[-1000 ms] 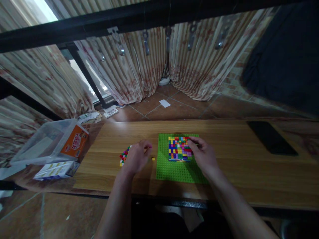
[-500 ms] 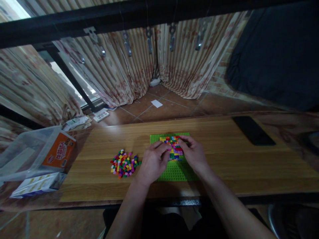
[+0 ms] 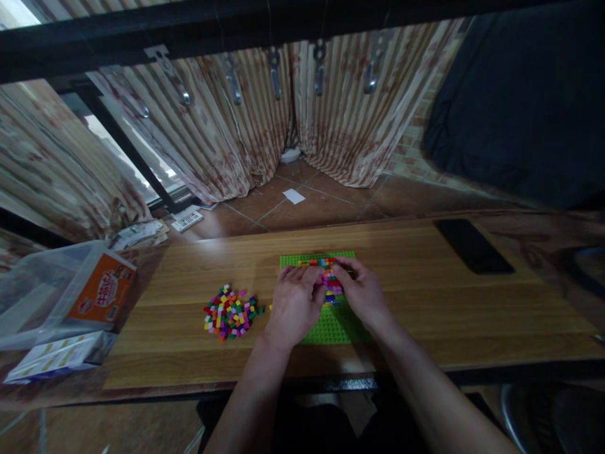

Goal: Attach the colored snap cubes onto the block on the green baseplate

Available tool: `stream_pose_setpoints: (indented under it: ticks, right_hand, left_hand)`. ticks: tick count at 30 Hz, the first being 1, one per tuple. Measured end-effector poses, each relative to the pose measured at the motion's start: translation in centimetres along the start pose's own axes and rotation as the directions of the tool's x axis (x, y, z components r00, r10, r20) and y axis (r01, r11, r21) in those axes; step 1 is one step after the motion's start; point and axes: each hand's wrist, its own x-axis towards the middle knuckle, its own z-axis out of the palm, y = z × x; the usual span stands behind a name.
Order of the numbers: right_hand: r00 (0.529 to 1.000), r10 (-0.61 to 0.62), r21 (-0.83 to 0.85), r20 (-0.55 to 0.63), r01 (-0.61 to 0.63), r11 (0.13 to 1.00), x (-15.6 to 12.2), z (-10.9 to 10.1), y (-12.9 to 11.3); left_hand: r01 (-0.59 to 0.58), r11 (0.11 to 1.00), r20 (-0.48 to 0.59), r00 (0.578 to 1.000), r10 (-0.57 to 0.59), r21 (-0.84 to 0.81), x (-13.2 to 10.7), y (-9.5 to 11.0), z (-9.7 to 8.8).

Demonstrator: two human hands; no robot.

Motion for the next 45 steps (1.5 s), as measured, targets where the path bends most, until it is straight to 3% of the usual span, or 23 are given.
stream_pose_setpoints:
  ticks: [12,41,45]
  right_hand:
    - [0.996,0.048,0.066,0.079,-0.053,0.996,-0.7,-0.3,-1.3]
    - [0.993,-0.066,-0.035,0.1,0.07,0.997,-0.7,-0.3,-1.1]
    - [0.996,0.019,0.058,0.092,-0.025,0.998,-0.5,-0.2,-0.6]
  left_hand:
    - [0.036,0.999,-0.015,0.999,-0.036,-0.03,0.0,0.4,0.3]
    - [0.088,0.992,-0.041,0.995,-0.093,-0.093,-0.1,0.6,0.7]
    - [0.064,0.987,-0.042,0.997,-0.071,-0.149,-0.4,0.1,-0.1]
